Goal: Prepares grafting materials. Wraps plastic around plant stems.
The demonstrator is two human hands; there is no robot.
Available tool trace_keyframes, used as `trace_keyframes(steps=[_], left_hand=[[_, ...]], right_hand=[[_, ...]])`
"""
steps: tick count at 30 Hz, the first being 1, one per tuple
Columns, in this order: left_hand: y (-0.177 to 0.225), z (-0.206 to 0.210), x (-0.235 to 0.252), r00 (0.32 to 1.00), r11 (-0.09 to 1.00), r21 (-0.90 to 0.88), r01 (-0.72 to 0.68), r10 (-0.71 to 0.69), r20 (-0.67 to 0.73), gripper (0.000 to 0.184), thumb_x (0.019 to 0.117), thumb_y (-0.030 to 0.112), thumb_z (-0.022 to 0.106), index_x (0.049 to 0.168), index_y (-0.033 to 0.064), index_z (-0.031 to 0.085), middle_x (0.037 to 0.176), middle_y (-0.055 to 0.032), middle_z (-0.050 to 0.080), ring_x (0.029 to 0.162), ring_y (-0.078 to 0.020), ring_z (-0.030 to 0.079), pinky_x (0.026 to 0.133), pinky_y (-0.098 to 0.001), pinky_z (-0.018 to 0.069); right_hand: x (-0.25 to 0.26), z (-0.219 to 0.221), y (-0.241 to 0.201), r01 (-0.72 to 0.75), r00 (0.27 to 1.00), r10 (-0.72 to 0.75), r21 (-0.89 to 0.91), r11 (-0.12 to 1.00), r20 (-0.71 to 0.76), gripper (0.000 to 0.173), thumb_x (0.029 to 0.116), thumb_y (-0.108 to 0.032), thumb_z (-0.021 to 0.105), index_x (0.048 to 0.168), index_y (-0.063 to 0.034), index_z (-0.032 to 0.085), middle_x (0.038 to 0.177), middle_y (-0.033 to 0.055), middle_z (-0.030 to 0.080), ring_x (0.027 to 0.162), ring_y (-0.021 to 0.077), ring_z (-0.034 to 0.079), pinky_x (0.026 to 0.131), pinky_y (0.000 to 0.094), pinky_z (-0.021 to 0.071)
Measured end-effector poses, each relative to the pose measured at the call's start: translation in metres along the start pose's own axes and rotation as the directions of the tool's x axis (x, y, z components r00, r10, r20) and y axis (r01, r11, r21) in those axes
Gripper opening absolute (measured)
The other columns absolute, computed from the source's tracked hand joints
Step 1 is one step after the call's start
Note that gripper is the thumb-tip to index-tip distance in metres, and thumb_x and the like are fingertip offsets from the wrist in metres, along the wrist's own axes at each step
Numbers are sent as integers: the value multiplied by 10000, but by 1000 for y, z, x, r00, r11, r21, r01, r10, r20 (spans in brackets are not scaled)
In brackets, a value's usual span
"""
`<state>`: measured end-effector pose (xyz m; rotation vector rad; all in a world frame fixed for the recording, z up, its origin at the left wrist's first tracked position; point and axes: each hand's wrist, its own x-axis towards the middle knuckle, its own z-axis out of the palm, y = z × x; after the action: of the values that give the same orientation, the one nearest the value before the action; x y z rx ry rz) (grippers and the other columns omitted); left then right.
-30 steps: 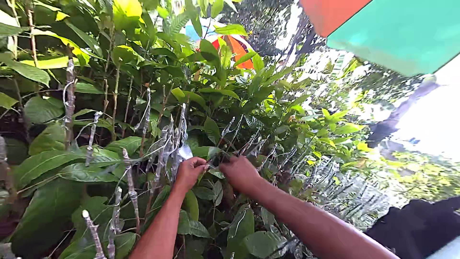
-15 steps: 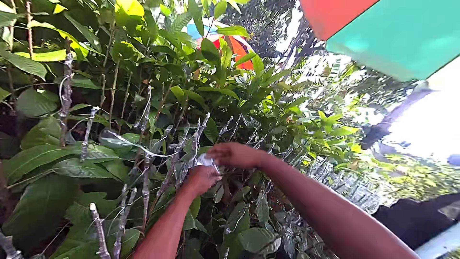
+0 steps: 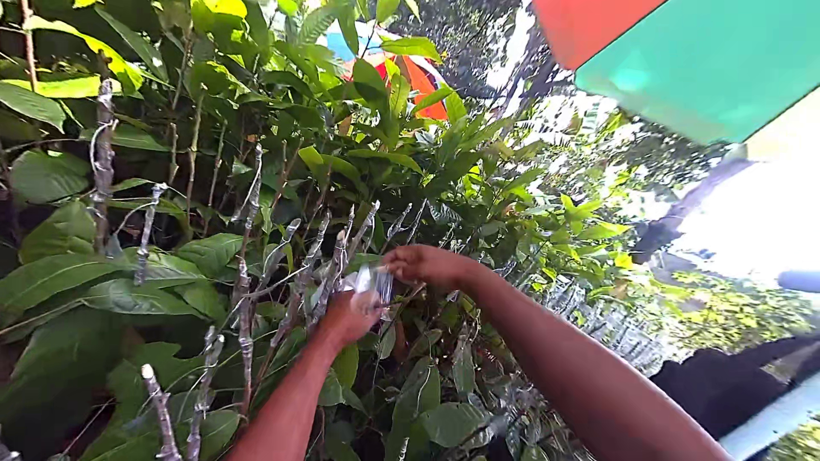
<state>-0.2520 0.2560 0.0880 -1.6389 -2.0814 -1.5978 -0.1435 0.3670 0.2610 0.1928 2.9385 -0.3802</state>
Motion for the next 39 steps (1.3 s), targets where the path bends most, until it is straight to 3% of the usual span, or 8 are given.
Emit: trace_keyframes(steps=[3,8,14,19,24,30,33,39], left_hand=[[-17,-8,-1,975,992,-108,-70,45,-218,215,941,223,663,984,26,736,873,-99,734,765,-194,706,770,-432,592],[-2,-13,3,955,916,-400,17,-132,-264,138,932,90,699,992,-34,684,855,-72,699,693,-97,686,693,-275,609],[3,3,-1,997,999,-9,-35,35,-62,262,965,265,662,1023,22,740,943,-169,737,924,-328,716,885,-576,544],[-11,-8,-2,958,996,-46,-75,59,-282,235,917,245,665,942,20,729,818,-113,714,729,-212,685,717,-438,571],[-1,-2,0,996,992,-123,0,-11,-91,257,961,235,674,1084,13,711,934,-119,729,812,-211,710,816,-426,589],[3,-5,-1,991,991,-130,23,-5,134,209,952,203,717,1060,26,739,991,-102,745,886,-195,718,900,-424,574],[11,-4,0,983,997,-72,39,-25,184,216,959,223,710,1069,43,758,1005,-115,754,934,-232,723,941,-471,553],[-1,-7,-5,998,990,-129,-54,49,-39,227,922,248,684,969,32,740,882,-95,729,759,-188,683,768,-424,568]], right_hand=[[2,26,29,-38,998,46,-197,980,35,373,1023,-123,586,1394,-79,602,1336,164,657,1232,335,628,1063,599,455],[-25,62,-25,-188,981,144,-423,886,-133,310,1031,-189,569,1308,-58,616,1098,229,707,1064,448,675,905,661,506],[-9,3,-26,-19,999,20,42,999,-29,334,1075,-175,501,1374,-48,578,1199,116,679,933,154,648,799,353,527],[-5,30,22,-105,994,107,-241,965,-4,417,1004,-165,646,1407,-76,579,1350,143,657,1258,329,618,1084,591,442],[-9,31,6,-249,950,164,-325,912,-265,313,1033,-224,560,1275,-37,624,1173,202,697,1140,375,662,984,589,497],[-16,-1,5,127,992,-113,571,811,-60,302,993,-17,574,1294,13,571,1242,65,690,1086,84,653,974,287,518],[-17,5,-28,71,997,-57,486,871,-43,208,947,-41,680,1144,14,645,1029,48,727,920,71,680,875,273,555],[-2,18,32,-46,999,44,-143,989,-22,395,1007,-66,570,1401,-40,572,1358,162,627,1242,288,608,1068,521,469]])
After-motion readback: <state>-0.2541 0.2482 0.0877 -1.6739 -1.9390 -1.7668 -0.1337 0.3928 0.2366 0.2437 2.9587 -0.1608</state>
